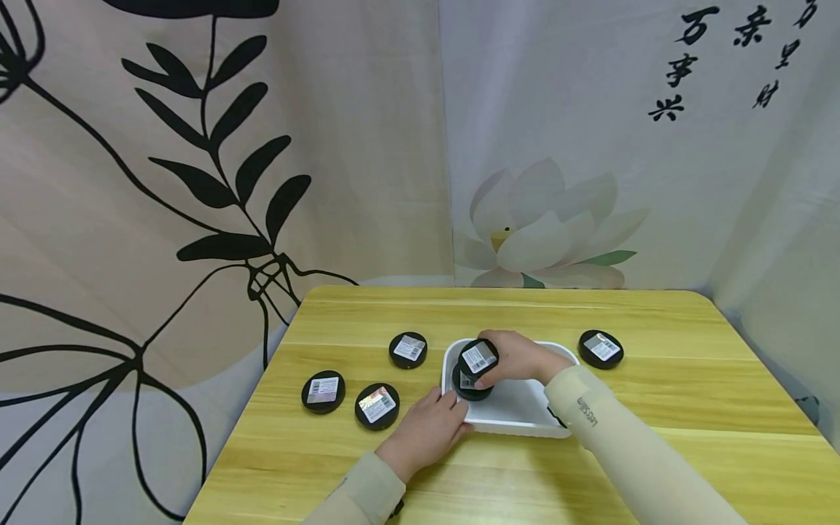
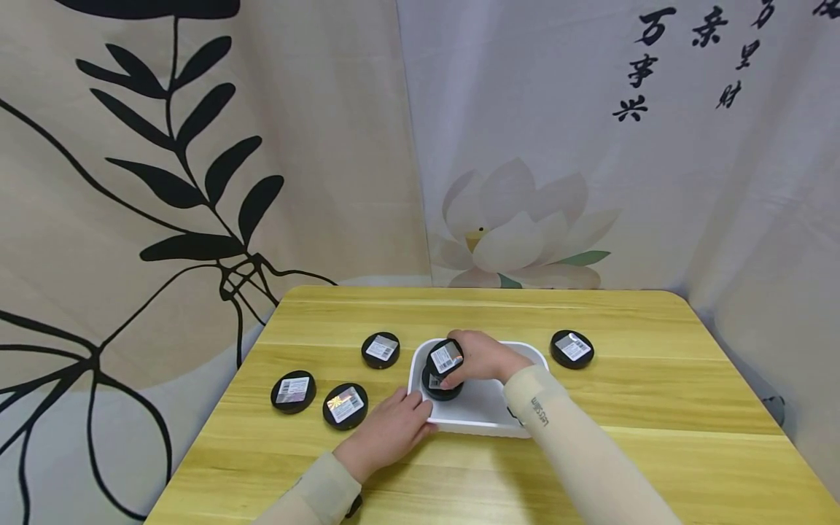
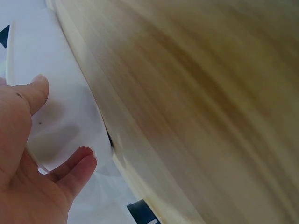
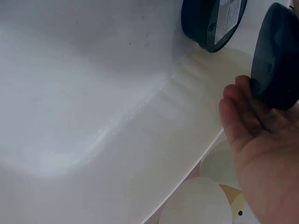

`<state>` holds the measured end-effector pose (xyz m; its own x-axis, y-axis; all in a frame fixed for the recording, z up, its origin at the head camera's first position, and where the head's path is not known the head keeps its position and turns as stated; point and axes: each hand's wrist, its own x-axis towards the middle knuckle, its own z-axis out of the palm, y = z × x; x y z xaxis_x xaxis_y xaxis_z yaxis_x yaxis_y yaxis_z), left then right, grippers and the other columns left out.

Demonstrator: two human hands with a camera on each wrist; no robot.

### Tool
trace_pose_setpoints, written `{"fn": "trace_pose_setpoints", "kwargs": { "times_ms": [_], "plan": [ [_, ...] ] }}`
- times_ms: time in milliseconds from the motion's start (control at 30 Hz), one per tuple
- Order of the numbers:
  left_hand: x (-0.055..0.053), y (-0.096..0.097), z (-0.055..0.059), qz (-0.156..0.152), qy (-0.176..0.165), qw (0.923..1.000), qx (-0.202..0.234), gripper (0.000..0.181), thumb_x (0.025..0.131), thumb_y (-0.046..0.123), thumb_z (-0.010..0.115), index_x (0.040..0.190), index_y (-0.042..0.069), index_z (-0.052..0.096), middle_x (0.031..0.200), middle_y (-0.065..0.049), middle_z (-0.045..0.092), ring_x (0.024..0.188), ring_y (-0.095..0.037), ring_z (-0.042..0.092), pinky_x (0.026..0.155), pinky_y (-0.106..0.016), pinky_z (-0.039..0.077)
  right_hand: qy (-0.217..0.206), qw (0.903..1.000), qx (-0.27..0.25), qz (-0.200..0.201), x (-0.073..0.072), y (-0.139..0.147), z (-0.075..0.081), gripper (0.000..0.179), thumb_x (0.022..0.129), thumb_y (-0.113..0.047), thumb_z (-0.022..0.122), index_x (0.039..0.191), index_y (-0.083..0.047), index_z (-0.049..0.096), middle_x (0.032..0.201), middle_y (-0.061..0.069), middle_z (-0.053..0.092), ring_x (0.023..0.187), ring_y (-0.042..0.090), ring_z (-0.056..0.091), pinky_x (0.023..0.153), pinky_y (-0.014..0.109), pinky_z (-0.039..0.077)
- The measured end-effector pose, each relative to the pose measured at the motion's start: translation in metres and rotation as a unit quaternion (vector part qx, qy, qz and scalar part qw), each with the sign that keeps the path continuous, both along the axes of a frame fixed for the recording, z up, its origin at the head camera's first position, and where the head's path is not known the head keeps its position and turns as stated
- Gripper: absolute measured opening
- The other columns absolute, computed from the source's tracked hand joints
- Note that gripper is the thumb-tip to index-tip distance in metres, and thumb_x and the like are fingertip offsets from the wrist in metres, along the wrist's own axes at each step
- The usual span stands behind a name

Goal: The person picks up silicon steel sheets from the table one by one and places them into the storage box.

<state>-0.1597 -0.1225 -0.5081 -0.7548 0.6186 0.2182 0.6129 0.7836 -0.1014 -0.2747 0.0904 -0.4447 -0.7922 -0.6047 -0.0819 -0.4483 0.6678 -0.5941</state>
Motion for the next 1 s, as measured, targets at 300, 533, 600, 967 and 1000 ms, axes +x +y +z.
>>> {"fn": "trace_pose_setpoints", "kwargs": {
  "times_ms": [300, 533, 600, 967, 1000],
  "plan": [
    [0.0, 0.0, -0.002, -0.004, -0.006, 1.0, -0.004, 0.031, 0.103, 0.048, 0.052, 0.108, 0.018, 0.06, 0.103, 0.004, 0.061, 0.093, -0.017, 0.051, 0.085, -0.03, 0.048, -0.007, 0.9998, 0.013, 0.014, 0.0, -0.003, -0.003, 0.081, 0.067, -0.042, 0.093, 0.13, -0.006, 0.058, 0.107, -0.002, 0.068, 0.096, 0.013, 0.061, 0.09, 0.036, 0.05],
    [0.0, 0.0, 0.0, -0.001, -0.01, 0.9999, -0.001, 0.03, 0.103, 0.047, 0.052, 0.107, 0.018, 0.061, 0.102, 0.004, 0.061, 0.093, -0.017, 0.051, 0.086, -0.03, 0.049, -0.006, 0.9997, 0.019, 0.016, -0.001, -0.005, -0.003, 0.083, 0.066, -0.043, 0.093, 0.131, -0.005, 0.058, 0.107, -0.002, 0.068, 0.094, 0.013, 0.061, 0.089, 0.036, 0.05],
    [0.0, 0.0, 0.0, 0.0, -0.011, 0.9999, -0.001, 0.03, 0.103, 0.047, 0.052, 0.107, 0.018, 0.061, 0.102, 0.004, 0.061, 0.093, -0.017, 0.051, 0.085, -0.03, 0.049, -0.005, 0.9997, 0.019, 0.016, -0.001, -0.006, -0.003, 0.083, 0.067, -0.043, 0.093, 0.132, -0.005, 0.057, 0.107, -0.002, 0.068, 0.095, 0.013, 0.061, 0.09, 0.036, 0.051],
    [0.001, 0.0, 0.001, 0.005, -0.012, 0.9999, -0.009, 0.032, 0.104, 0.047, 0.05, 0.109, 0.018, 0.061, 0.101, 0.004, 0.061, 0.092, -0.016, 0.051, 0.084, -0.029, 0.049, 0.023, 0.9991, 0.021, 0.03, -0.002, -0.007, -0.015, 0.083, 0.067, -0.041, 0.093, 0.132, -0.002, 0.057, 0.109, 0.001, 0.068, 0.098, 0.015, 0.061, 0.092, 0.038, 0.051],
    [0.001, 0.0, 0.001, 0.004, -0.011, 0.9999, -0.009, 0.032, 0.104, 0.047, 0.05, 0.109, 0.018, 0.061, 0.101, 0.004, 0.06, 0.092, -0.016, 0.051, 0.083, -0.029, 0.049, 0.026, 0.999, 0.02, 0.03, -0.003, -0.007, -0.015, 0.084, 0.067, -0.041, 0.093, 0.132, -0.001, 0.057, 0.109, 0.002, 0.069, 0.098, 0.016, 0.062, 0.092, 0.039, 0.051]
  ]
}}
